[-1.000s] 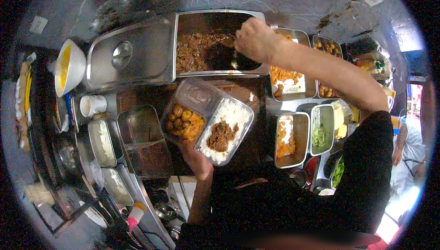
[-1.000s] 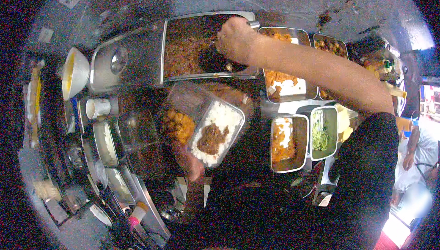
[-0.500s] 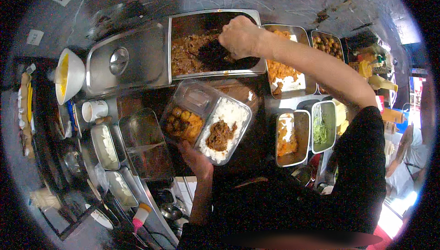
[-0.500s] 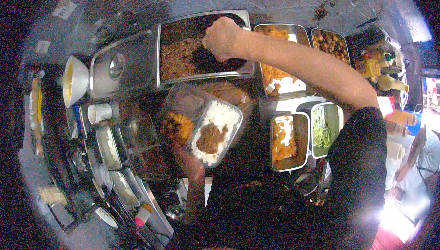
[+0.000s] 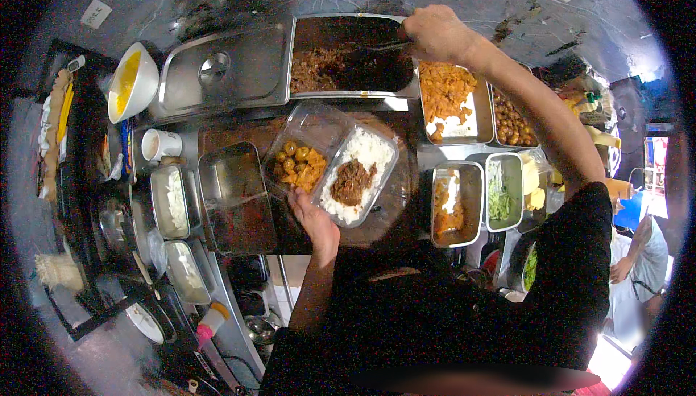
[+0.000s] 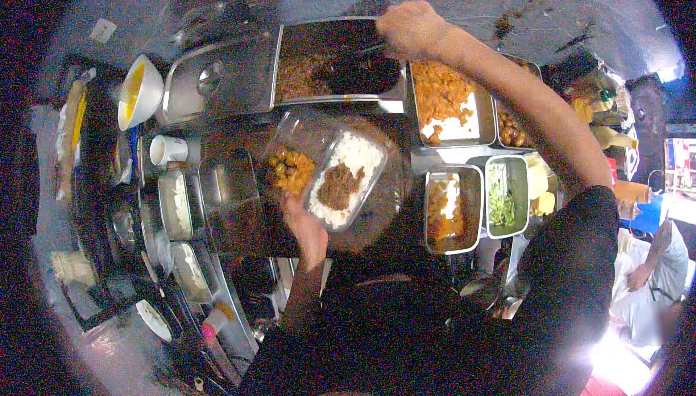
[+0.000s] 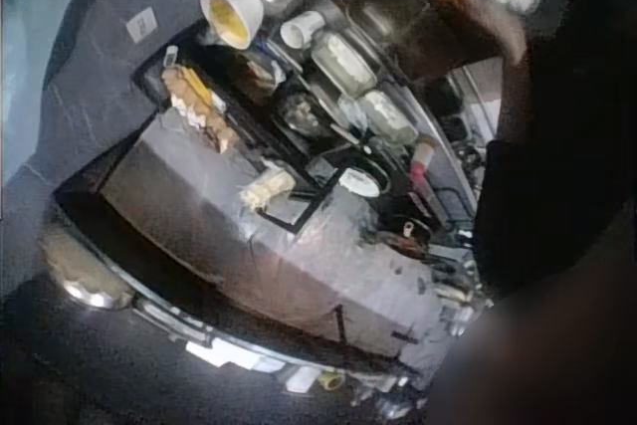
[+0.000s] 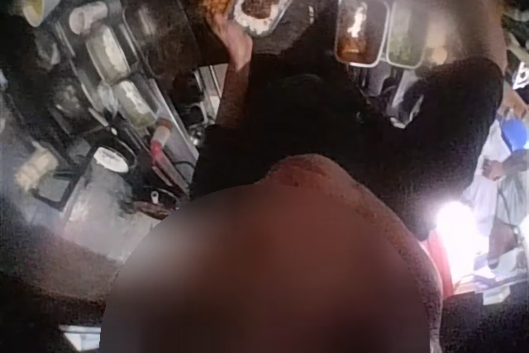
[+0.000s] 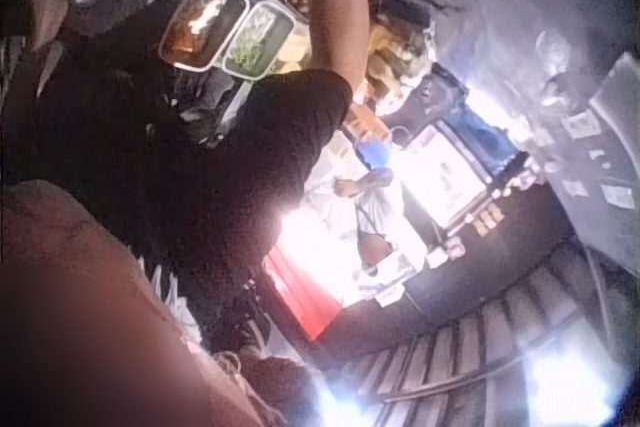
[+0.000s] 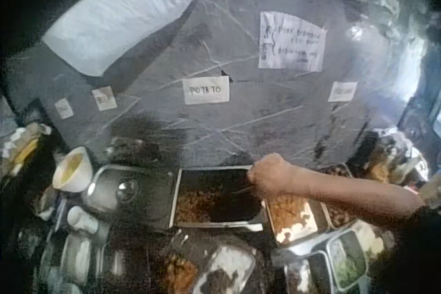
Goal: The person assembles several meal containers by scooping rice and adding various cooked items from stainless steel trays using tongs. The containers are filled with rice, meat, and fried items, then placed on a counter.
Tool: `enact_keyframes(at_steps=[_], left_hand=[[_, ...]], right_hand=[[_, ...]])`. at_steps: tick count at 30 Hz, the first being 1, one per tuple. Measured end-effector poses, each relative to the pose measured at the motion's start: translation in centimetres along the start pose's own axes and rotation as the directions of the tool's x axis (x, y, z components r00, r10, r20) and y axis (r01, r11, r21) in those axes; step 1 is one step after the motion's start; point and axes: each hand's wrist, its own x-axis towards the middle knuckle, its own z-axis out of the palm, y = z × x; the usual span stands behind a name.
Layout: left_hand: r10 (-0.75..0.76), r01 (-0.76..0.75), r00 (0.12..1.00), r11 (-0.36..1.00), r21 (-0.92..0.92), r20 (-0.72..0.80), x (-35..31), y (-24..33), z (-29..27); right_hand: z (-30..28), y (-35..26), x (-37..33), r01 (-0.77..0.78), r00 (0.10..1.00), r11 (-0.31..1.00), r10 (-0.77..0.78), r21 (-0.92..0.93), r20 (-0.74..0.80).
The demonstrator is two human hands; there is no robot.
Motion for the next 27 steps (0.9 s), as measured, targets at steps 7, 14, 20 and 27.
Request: enact_keyframes(at_steps=[7, 14, 20, 27], left_hand=[[-0.007, 0.006, 1.0, 0.998, -0.069, -0.009, 1.1, -1.0, 0.5], [0.006, -0.013, 0.998, 0.994, -0.107, -0.057, 1.6, -1.9, -0.7], [-0.068, 0.071, 0.997, 0.992, -0.102, 0.025, 1.1, -2.1, -2.0], [-0.091, 0.092, 0.996, 0.992, -0.091, 0.011, 0.2, -2.1, -3.5]], right_hand=[[-6.3, 1.8, -4.9, -0.051, 0.996, 0.998, 0.048, -0.035, -0.076], [-12.6, -2.7, -10.3, 0.171, 0.985, 0.981, -0.173, 0.09, 0.015], [-6.7, -8.5, -11.3, 0.229, 0.956, 0.971, -0.237, 0.067, 0.175], [-8.4, -8.5, -11.7, 0.167, 0.969, 0.975, -0.19, 0.146, 0.158]])
